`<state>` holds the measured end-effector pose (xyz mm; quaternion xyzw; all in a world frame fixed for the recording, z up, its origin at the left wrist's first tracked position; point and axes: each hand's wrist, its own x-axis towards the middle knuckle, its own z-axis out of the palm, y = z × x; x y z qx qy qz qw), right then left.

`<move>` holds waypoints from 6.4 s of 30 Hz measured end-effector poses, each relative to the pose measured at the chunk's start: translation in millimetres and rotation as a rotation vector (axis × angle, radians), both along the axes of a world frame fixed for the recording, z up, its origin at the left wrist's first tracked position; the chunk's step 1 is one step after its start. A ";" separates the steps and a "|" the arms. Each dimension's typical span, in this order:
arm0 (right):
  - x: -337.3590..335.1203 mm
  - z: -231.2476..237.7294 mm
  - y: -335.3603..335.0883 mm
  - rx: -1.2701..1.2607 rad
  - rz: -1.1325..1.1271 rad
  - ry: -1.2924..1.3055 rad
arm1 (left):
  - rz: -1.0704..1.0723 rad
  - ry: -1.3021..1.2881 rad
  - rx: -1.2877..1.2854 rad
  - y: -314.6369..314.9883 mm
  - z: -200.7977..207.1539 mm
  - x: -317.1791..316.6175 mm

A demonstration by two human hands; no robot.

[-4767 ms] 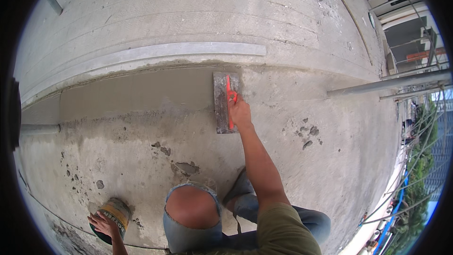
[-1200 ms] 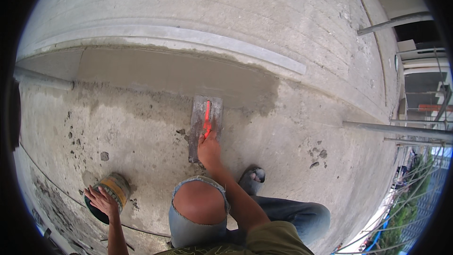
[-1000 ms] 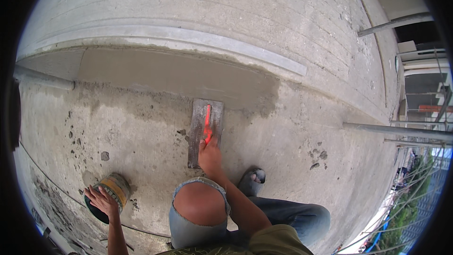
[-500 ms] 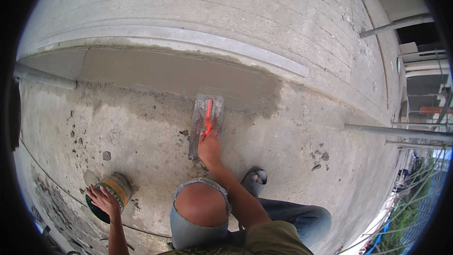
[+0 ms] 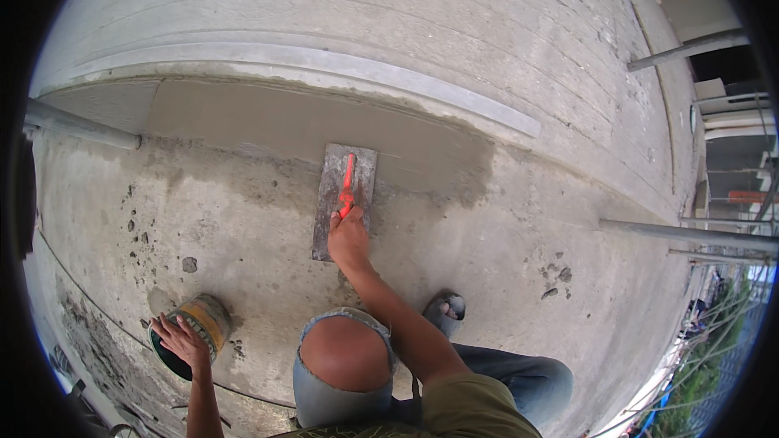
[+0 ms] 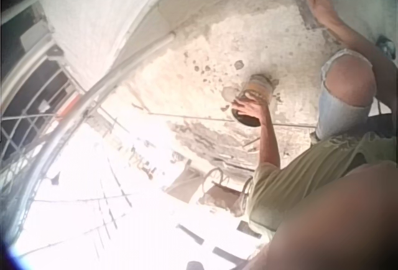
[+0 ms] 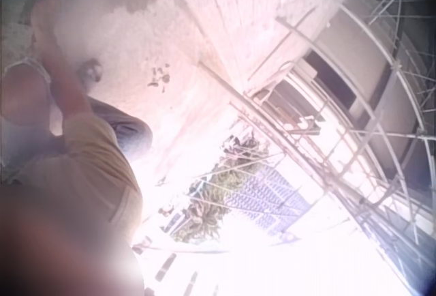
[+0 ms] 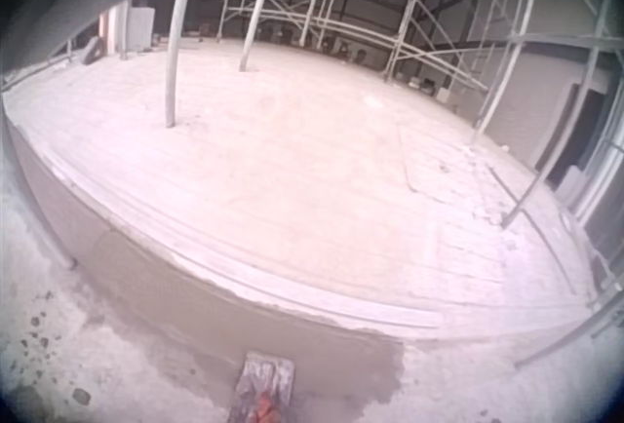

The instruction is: The person kneels on a concrete floor and uses a red-handled trowel to smooth a patch of wet cement or plaster along the base of a wall. They repeatedly scrape and level the material, occasionally dipping the tool into a nearby bucket.

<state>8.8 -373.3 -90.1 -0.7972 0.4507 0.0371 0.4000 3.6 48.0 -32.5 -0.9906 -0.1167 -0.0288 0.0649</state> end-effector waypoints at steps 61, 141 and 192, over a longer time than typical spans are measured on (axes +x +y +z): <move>27.4 39.3 -201.1 -0.428 0.875 0.173 | 0.005 -0.002 0.008 -6.0 4.3 1.4; -9.4 28.7 -277.3 -0.563 0.857 0.154 | -0.041 -0.022 0.082 -0.9 3.4 4.4; 198.9 -12.8 -169.7 -0.427 1.036 0.068 | 0.045 0.027 0.014 -14.8 12.8 1.9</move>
